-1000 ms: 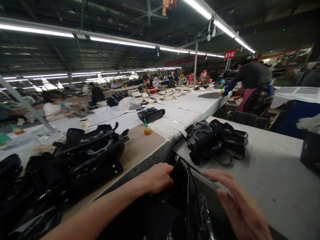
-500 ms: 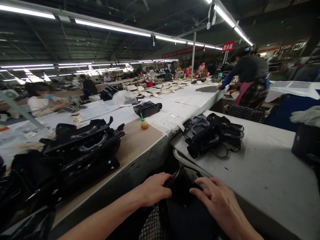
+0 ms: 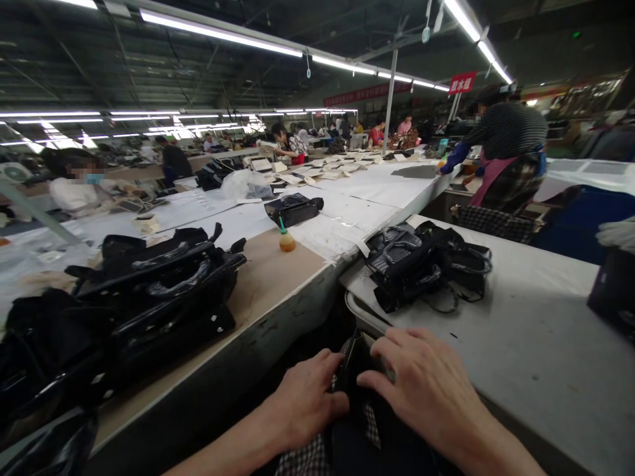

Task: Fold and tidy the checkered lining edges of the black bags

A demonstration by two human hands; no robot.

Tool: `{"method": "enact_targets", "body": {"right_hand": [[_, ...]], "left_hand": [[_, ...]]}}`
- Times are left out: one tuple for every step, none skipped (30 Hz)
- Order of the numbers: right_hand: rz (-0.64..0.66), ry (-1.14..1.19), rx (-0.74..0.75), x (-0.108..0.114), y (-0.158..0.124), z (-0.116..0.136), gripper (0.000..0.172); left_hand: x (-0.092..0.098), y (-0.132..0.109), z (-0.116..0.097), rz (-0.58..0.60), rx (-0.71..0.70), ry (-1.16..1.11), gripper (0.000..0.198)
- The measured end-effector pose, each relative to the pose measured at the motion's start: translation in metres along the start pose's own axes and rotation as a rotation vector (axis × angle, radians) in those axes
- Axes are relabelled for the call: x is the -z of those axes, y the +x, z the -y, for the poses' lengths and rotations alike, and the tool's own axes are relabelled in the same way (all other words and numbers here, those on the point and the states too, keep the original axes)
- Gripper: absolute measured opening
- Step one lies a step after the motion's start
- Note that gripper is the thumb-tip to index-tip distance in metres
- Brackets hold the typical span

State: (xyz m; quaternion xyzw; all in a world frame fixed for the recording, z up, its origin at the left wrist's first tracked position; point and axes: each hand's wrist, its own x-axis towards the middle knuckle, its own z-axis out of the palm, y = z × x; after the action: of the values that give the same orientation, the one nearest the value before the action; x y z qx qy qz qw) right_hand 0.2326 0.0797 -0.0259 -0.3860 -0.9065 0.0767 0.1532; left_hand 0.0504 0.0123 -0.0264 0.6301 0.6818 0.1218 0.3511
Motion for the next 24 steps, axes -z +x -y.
{"method": "enact_targets", "body": {"right_hand": [[0.02, -0.001, -0.006, 0.0, 0.002, 0.001, 0.017], [0.041, -0.002, -0.005, 0.0, 0.005, 0.002, 0.021], [0.054, -0.006, -0.007, -0.002, 0.008, 0.003, 0.025], [0.058, -0.012, -0.009, -0.005, 0.012, 0.003, 0.029], [0.056, -0.018, -0.011, -0.007, 0.015, 0.004, 0.032], [0.061, -0.028, -0.011, -0.01, 0.019, 0.004, 0.033], [0.074, -0.041, -0.005, -0.012, 0.022, 0.003, 0.031], [0.092, -0.056, 0.005, -0.014, 0.025, 0.001, 0.026], [0.11, -0.067, 0.017, -0.015, 0.028, -0.001, 0.018], [0.129, -0.07, 0.03, -0.015, 0.029, -0.003, 0.008], [0.142, -0.058, 0.043, -0.016, 0.03, -0.006, 0.006], [0.147, -0.029, 0.053, -0.016, 0.03, -0.009, 0.014], [0.144, 0.015, 0.065, -0.017, 0.03, -0.012, 0.021], [0.139, 0.065, 0.081, -0.017, 0.029, -0.015, 0.024], [0.13, 0.114, 0.103, -0.018, 0.027, -0.017, 0.027], [0.114, 0.16, 0.127, -0.02, 0.026, -0.019, 0.028], [0.098, 0.203, 0.154, -0.021, 0.026, -0.02, 0.028], [0.084, 0.245, 0.178, -0.023, 0.026, -0.021, 0.026], [0.072, 0.288, 0.198, -0.026, 0.026, -0.023, 0.023], [0.068, 0.337, 0.213, -0.028, 0.027, -0.024, 0.02], [0.074, 0.389, 0.224, -0.03, 0.028, -0.025, 0.017], [0.089, 0.44, 0.233, -0.032, 0.03, -0.026, 0.015], [0.107, 0.485, 0.244, -0.033, 0.032, -0.027, 0.014], [0.126, 0.521, 0.259, -0.033, 0.034, -0.028, 0.014]], "left_hand": [[-0.001, 0.001, 0.0, -0.005, -0.004, 0.01, 0.026], [-0.002, 0.002, -0.001, -0.009, -0.004, 0.018, 0.025], [-0.003, 0.003, -0.001, -0.013, -0.004, 0.028, 0.025], [-0.003, 0.004, -0.002, -0.015, -0.001, 0.037, 0.024], [-0.004, 0.005, -0.002, -0.013, 0.002, 0.045, 0.025], [-0.004, 0.006, -0.002, -0.01, 0.005, 0.05, 0.026], [-0.004, 0.006, -0.002, -0.005, 0.007, 0.053, 0.027], [-0.003, 0.005, -0.003, 0.0, 0.006, 0.051, 0.028], [-0.002, 0.004, -0.003, 0.005, 0.004, 0.046, 0.029], [-0.001, 0.002, -0.002, 0.012, -0.001, 0.034, 0.029], [0.001, 0.001, -0.002, 0.017, -0.004, 0.018, 0.028], [0.003, 0.0, -0.001, 0.022, -0.007, 0.0, 0.027], [0.005, -0.002, 0.001, 0.03, -0.01, -0.022, 0.026], [0.007, -0.003, 0.002, 0.035, -0.012, -0.045, 0.025], [0.009, -0.004, 0.004, 0.037, -0.016, -0.068, 0.025], [0.011, -0.005, 0.006, 0.037, -0.021, -0.09, 0.025], [0.012, -0.005, 0.008, 0.038, -0.027, -0.109, 0.026], [0.013, -0.006, 0.01, 0.038, -0.034, -0.126, 0.027], [0.013, -0.007, 0.012, 0.04, -0.037, -0.14, 0.029], [0.013, -0.008, 0.014, 0.042, -0.037, -0.153, 0.03], [0.013, -0.009, 0.015, 0.046, -0.036, -0.165, 0.03], [0.012, -0.01, 0.017, 0.047, -0.035, -0.176, 0.03], [0.012, -0.011, 0.019, 0.047, -0.035, -0.186, 0.03], [0.011, -0.012, 0.021, 0.045, -0.036, -0.195, 0.029]]}}
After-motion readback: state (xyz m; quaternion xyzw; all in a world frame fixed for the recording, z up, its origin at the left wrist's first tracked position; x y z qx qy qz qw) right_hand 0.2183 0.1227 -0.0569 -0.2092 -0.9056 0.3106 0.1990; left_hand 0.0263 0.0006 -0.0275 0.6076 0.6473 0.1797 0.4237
